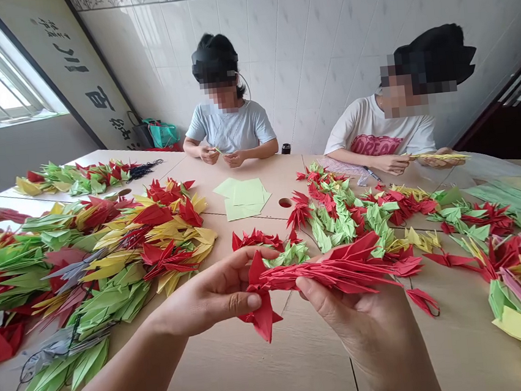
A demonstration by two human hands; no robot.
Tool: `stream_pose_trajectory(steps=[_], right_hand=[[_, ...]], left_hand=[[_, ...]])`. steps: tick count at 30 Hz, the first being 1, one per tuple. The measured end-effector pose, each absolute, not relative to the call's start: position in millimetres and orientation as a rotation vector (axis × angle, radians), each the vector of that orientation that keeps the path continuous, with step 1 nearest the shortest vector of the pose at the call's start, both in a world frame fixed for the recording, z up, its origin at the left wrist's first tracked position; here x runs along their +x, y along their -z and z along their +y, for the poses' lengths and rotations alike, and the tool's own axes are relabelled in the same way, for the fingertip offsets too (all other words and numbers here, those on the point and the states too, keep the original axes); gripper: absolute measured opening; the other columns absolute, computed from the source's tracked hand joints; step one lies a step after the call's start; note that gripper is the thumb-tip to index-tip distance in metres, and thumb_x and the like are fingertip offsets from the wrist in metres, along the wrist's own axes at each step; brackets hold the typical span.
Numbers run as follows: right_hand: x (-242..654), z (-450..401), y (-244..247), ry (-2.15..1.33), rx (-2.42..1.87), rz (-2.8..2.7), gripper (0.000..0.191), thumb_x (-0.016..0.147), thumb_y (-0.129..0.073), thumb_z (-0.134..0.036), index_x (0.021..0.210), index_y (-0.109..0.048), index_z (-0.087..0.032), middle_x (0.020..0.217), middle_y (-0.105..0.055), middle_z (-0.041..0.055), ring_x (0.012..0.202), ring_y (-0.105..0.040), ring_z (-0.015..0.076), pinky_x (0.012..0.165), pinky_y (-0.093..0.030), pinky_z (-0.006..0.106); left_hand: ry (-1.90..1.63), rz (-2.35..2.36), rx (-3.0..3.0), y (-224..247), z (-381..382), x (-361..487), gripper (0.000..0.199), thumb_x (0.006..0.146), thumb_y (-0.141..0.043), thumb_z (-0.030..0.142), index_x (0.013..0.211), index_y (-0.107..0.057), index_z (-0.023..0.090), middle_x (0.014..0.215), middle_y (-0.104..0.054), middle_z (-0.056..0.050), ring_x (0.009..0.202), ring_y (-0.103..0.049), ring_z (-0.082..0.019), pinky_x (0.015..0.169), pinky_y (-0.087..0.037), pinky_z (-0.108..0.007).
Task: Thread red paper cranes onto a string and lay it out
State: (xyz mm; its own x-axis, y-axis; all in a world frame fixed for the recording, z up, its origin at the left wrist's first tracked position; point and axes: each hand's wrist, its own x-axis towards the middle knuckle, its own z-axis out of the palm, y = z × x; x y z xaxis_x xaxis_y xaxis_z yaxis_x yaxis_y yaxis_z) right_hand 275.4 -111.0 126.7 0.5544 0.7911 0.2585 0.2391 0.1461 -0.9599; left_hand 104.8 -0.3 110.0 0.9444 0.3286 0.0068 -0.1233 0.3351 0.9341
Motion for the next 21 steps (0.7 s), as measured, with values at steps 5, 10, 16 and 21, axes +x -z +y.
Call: stream_pose_trajectory(steps=[5, 10, 16, 21], right_hand=[[285.8, -110.0, -121.0, -0.42, -1.372, -1.079, 0.01, 0.066, -0.077, -0.03, 0.07, -0.071, -0.024, 0.069, -0.07, -0.0006, 0.067, -0.066, 0.019, 0.059, -0.057, 0.027], [281.0, -111.4, -123.6, -0.439, -1.389, -1.019, 0.012, 0.064, -0.078, -0.032, 0.071, -0.071, -0.026, 0.069, -0.07, -0.0016, 0.067, -0.066, 0.019, 0.059, -0.057, 0.026], [279.8, -112.9, -123.9, -0.503, -1.381, -0.959, 0.014, 0.065, -0.078, -0.033, 0.072, -0.07, -0.024, 0.069, -0.07, -0.0011, 0.065, -0.065, 0.0176, 0.062, -0.056, 0.027], [287.0, -109.9, -120.0, -0.599, -1.227, -1.025, 0.014, 0.064, -0.078, -0.025, 0.076, -0.071, -0.021, 0.072, -0.07, 0.0024, 0.064, -0.065, 0.0193, 0.053, -0.057, 0.027]], left_hand=[[-0.24, 0.198, 1.273, -109.5, -0.3, 99.1, 0.062, 0.081, -0.057, 0.014, 0.138, -0.04, 0.032, 0.102, -0.06, -0.004, 0.072, -0.055, -0.01, 0.066, -0.048, -0.022], [-0.239, 0.223, 1.396, -105.3, -3.3, 100.1, 0.066, 0.086, -0.055, 0.016, 0.144, -0.028, 0.031, 0.097, -0.061, -0.005, 0.085, -0.058, -0.014, 0.078, -0.049, -0.029], [-0.266, 0.238, 1.359, -107.4, -3.8, 99.8, 0.055, 0.09, -0.052, 0.032, 0.141, -0.033, 0.032, 0.092, -0.06, -0.005, 0.081, -0.06, -0.014, 0.072, -0.051, -0.028], [-0.242, 0.25, 1.414, -117.6, -4.3, 97.2, 0.047, 0.09, -0.051, 0.036, 0.136, -0.044, 0.028, 0.091, -0.063, -0.007, 0.079, -0.06, -0.014, 0.064, -0.05, -0.023]])
